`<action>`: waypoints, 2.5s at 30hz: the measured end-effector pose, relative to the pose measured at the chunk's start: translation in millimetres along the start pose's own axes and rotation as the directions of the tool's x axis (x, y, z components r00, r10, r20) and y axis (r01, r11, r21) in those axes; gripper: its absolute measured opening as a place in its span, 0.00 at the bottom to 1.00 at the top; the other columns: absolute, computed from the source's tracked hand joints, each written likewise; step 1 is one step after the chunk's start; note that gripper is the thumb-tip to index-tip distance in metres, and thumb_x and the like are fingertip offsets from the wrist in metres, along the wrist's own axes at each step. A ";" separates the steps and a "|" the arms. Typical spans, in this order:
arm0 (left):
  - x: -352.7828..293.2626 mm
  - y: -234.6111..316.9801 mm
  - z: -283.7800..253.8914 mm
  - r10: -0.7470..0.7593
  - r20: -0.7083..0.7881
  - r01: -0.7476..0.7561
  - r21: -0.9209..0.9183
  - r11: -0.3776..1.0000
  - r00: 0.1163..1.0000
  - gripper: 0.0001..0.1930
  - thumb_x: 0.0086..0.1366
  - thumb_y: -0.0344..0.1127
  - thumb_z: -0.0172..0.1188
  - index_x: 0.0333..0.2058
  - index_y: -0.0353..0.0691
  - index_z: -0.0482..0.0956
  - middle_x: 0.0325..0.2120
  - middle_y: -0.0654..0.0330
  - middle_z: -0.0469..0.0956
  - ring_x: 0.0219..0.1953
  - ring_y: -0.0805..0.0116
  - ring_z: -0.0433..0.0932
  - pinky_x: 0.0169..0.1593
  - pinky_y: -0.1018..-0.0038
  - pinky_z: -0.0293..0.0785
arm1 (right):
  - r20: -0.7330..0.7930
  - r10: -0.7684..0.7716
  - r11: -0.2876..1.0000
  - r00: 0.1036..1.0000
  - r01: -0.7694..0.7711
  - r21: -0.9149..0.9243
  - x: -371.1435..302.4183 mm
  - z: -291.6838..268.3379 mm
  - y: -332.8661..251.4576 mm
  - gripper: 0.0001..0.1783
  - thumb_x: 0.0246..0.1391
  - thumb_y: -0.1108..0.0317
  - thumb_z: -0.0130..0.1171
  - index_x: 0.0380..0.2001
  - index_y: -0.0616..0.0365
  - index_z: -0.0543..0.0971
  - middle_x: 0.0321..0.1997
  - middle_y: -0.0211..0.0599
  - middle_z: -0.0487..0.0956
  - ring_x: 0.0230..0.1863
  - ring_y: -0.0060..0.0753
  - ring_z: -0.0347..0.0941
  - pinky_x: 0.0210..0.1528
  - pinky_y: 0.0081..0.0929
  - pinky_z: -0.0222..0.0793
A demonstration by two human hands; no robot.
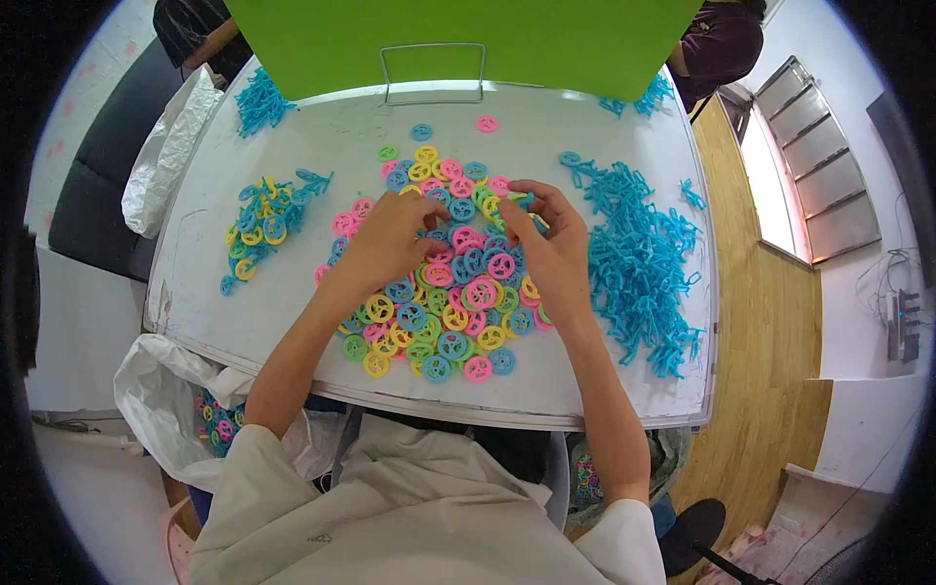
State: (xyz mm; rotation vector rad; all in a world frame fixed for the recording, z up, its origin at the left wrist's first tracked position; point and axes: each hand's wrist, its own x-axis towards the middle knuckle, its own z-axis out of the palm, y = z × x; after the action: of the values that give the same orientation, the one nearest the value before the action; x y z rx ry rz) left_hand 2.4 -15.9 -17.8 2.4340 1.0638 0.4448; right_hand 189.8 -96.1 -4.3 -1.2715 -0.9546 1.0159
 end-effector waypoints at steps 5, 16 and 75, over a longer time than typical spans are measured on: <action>-3.8 2.1 10.0 -0.029 -0.059 0.036 0.121 0.992 0.998 0.16 0.45 0.33 0.69 0.35 0.39 0.78 0.34 0.54 0.75 0.44 0.53 0.72 0.48 0.59 0.66 | 0.040 -0.003 0.999 0.999 0.004 -0.039 0.1 1.0 2.2 0.14 0.56 0.70 0.58 0.45 0.62 0.75 0.32 0.28 0.75 0.31 0.17 0.69 0.37 0.16 0.65; 1.7 10.8 3.6 -0.060 -0.143 0.054 -0.050 0.997 0.988 0.11 0.47 0.27 0.65 0.31 0.36 0.77 0.28 0.54 0.76 0.36 0.54 0.74 0.40 0.56 0.66 | 0.054 -0.103 0.989 0.993 0.109 -0.102 3.3 -3.0 13.8 0.11 0.55 0.72 0.59 0.41 0.64 0.77 0.33 0.29 0.78 0.34 0.18 0.72 0.39 0.16 0.67; -3.4 41.8 12.1 -0.260 -0.139 0.029 -0.834 0.552 0.956 0.10 0.64 0.26 0.54 0.43 0.31 0.76 0.34 0.58 0.80 0.34 0.73 0.79 0.39 0.78 0.78 | -0.067 -0.206 0.958 0.976 0.187 -0.216 -7.9 12.9 13.0 0.12 0.51 0.75 0.62 0.40 0.66 0.80 0.32 0.35 0.82 0.33 0.15 0.76 0.32 0.12 0.70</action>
State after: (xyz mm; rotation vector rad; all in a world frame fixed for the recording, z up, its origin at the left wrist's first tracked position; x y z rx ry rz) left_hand 31.1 -46.9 -6.9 1.4384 0.8482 0.9637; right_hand 174.4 -99.7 -16.4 -1.3517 -1.1169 0.7123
